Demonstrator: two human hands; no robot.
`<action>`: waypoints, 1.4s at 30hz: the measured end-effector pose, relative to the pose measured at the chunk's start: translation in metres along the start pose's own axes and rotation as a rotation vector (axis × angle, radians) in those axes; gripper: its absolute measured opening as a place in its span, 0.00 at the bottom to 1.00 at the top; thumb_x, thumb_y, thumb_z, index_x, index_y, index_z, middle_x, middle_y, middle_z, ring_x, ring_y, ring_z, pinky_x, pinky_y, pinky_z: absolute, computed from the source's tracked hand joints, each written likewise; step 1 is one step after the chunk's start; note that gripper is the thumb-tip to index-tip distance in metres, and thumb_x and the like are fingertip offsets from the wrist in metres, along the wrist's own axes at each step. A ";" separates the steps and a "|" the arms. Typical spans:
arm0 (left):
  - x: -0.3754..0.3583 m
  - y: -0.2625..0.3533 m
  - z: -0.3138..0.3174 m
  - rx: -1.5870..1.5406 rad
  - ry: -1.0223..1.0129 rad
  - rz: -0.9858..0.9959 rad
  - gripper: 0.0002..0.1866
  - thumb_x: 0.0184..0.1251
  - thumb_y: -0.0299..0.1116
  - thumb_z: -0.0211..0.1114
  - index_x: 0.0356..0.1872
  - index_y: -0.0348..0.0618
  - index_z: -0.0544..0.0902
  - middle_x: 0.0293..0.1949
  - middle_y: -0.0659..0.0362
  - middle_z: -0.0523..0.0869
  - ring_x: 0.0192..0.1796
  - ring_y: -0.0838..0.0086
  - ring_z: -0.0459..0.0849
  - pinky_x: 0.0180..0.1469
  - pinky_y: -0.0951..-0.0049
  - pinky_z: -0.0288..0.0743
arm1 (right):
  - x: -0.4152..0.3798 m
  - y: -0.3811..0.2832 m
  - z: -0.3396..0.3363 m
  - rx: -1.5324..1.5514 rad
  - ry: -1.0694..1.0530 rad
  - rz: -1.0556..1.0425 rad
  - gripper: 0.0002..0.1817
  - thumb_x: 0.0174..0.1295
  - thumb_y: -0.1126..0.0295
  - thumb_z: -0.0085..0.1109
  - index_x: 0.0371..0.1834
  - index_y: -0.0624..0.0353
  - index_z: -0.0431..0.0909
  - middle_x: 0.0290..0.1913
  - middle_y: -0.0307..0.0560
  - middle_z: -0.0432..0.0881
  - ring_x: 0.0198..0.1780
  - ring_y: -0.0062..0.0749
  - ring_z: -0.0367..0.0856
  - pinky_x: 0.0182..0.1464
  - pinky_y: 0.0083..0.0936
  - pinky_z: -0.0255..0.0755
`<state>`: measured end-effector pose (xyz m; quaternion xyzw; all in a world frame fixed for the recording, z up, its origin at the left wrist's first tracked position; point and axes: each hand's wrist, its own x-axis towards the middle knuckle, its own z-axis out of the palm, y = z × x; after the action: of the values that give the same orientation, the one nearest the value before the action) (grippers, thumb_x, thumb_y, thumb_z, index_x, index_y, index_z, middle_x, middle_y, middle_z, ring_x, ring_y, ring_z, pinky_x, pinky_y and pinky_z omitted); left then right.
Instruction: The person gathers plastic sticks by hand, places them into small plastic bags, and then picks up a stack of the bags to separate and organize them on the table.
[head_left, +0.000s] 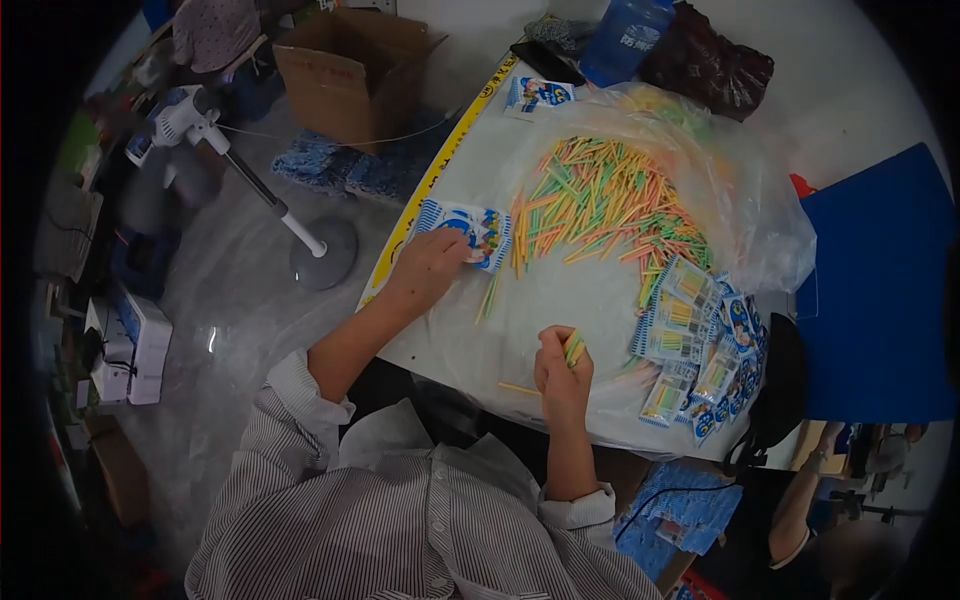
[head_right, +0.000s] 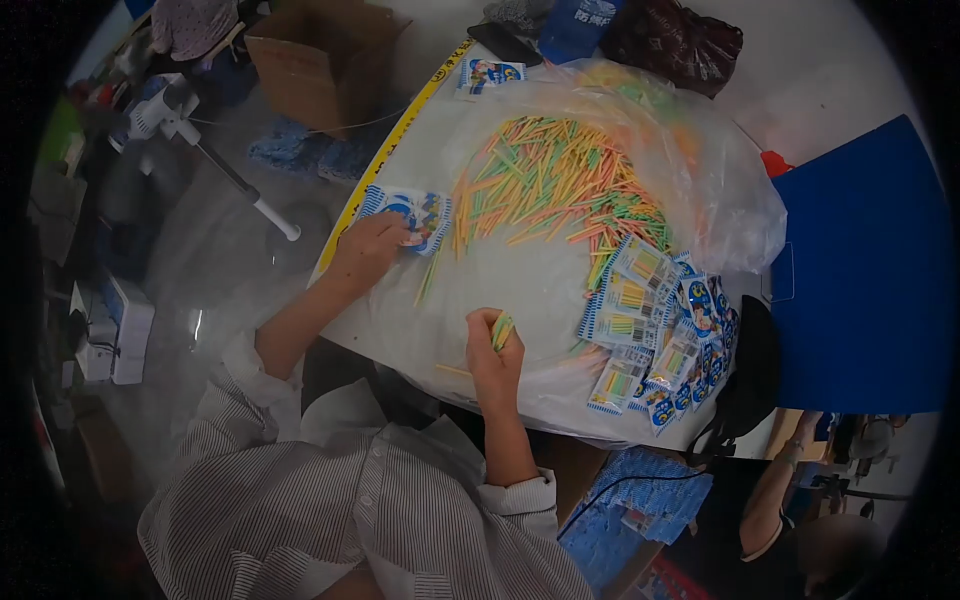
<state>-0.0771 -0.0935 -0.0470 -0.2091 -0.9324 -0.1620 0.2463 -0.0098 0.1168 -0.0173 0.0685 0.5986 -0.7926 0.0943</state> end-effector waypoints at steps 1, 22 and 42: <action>0.000 0.002 -0.003 -0.106 -0.063 -0.155 0.12 0.46 0.27 0.61 0.35 0.38 0.76 0.39 0.53 0.78 0.42 0.64 0.77 0.42 0.71 0.71 | 0.001 0.004 0.001 -0.121 0.031 -0.022 0.06 0.61 0.69 0.46 0.31 0.60 0.67 0.15 0.29 0.59 0.12 0.08 0.52 0.12 0.11 0.44; 0.010 0.061 -0.061 -0.618 -0.179 -0.293 0.07 0.54 0.32 0.61 0.26 0.39 0.78 0.21 0.56 0.80 0.22 0.69 0.78 0.26 0.74 0.69 | 0.001 -0.017 0.008 -0.111 -0.012 -0.029 0.09 0.57 0.68 0.53 0.35 0.63 0.74 0.18 0.27 0.66 0.18 0.06 0.56 0.19 0.07 0.49; -0.028 0.103 -0.031 -1.014 0.221 -0.605 0.20 0.49 0.18 0.54 0.46 0.36 0.65 0.32 0.55 0.73 0.33 0.77 0.75 0.33 0.77 0.71 | -0.012 0.002 0.023 -0.414 -0.048 -0.559 0.07 0.46 0.82 0.58 0.26 0.61 0.70 0.20 0.38 0.70 0.22 0.16 0.68 0.24 0.16 0.63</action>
<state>0.0060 -0.0263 -0.0156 -0.0077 -0.7257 -0.6705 0.1541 0.0026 0.0944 -0.0104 -0.1376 0.7397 -0.6510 -0.1005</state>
